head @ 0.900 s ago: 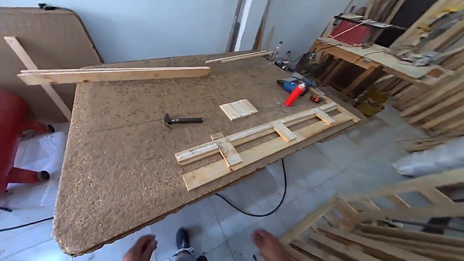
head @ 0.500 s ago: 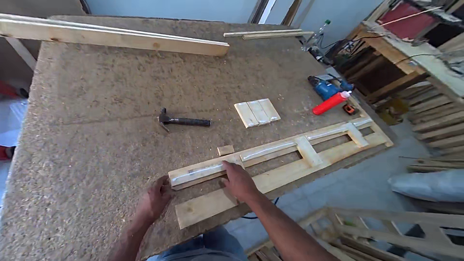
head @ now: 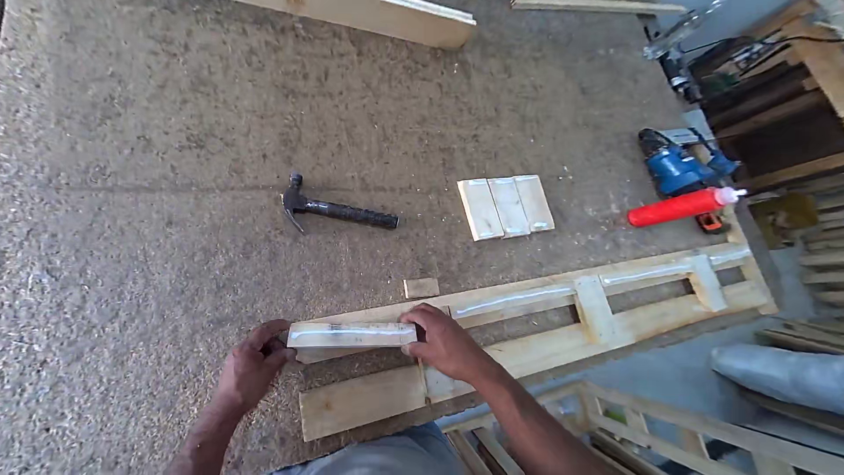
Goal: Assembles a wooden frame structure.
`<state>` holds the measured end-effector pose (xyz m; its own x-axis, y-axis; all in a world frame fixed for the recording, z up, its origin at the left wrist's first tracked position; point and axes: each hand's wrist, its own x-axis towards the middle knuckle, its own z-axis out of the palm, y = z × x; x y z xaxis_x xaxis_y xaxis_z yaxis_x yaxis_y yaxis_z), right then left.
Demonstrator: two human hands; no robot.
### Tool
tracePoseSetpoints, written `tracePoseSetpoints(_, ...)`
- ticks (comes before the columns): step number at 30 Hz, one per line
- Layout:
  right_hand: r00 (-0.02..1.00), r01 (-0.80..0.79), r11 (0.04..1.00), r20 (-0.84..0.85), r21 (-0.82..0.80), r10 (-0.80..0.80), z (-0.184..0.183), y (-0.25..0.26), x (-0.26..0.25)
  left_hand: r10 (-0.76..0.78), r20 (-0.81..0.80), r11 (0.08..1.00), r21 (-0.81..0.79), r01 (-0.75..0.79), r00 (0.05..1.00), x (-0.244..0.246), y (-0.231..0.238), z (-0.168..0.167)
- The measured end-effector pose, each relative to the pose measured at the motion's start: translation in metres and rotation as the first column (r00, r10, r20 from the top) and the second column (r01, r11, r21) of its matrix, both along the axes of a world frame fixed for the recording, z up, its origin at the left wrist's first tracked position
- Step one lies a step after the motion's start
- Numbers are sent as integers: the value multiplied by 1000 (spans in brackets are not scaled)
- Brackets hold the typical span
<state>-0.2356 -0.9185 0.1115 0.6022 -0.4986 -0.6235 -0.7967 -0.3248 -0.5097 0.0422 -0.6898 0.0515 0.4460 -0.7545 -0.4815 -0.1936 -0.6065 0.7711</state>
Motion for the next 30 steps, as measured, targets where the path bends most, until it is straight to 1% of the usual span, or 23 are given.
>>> tracePoseSetpoints(2,985,153,977,59,151,-163,0,1,-2,28,-81,999,-37,-31,996,3,3,1)
tracePoseSetpoints(4,910,359,890,104,282,-400,-6,6,-4,42,-134,989,-132,-59,990,1,11,0)
tracePoseSetpoints(6,796,544,780,106,309,-597,-13,15,-3,90,-109,988,-117,-103,990,-8,16,4)
tracePoseSetpoints(7,748,607,740,105,288,-655,-14,19,1,132,-84,986,-90,-139,988,-14,16,8)
tracePoseSetpoints(8,723,644,719,100,260,-684,-13,22,5,183,-65,980,-66,-187,981,-21,16,11)
tracePoseSetpoints(9,730,651,728,86,217,-678,-12,23,8,239,-52,970,-40,-241,970,-26,14,14)
tracePoseSetpoints(10,764,628,762,62,159,-642,-10,24,10,280,-28,960,-2,-280,960,-31,12,17)
tracePoseSetpoints(12,850,525,849,4,65,-526,-3,25,12,309,45,948,70,-311,950,-39,6,23)
tracePoseSetpoints(15,932,342,940,-124,-12,-341,6,22,17,235,159,947,183,-262,959,-43,-2,26)
tracePoseSetpoints(16,945,284,958,-158,-41,-287,6,20,17,218,179,947,200,-252,959,-43,-4,26)
tracePoseSetpoints(18,956,208,975,-193,-80,-220,3,17,17,199,213,954,180,-239,956,-43,-6,26)
tracePoseSetpoints(20,958,208,973,-183,-96,-223,-1,15,13,172,243,965,152,-212,955,-44,-6,24)
tracePoseSetpoints(26,939,318,938,-88,-138,-332,-10,22,3,121,252,971,168,-167,960,-51,-4,22)
tracePoseSetpoints(28,942,301,945,-117,-126,-316,-11,20,4,133,279,972,151,-180,951,-53,-5,23)
tracePoseSetpoints(30,957,235,967,-152,-94,-248,-12,12,5,143,299,976,119,-185,943,-54,-8,24)
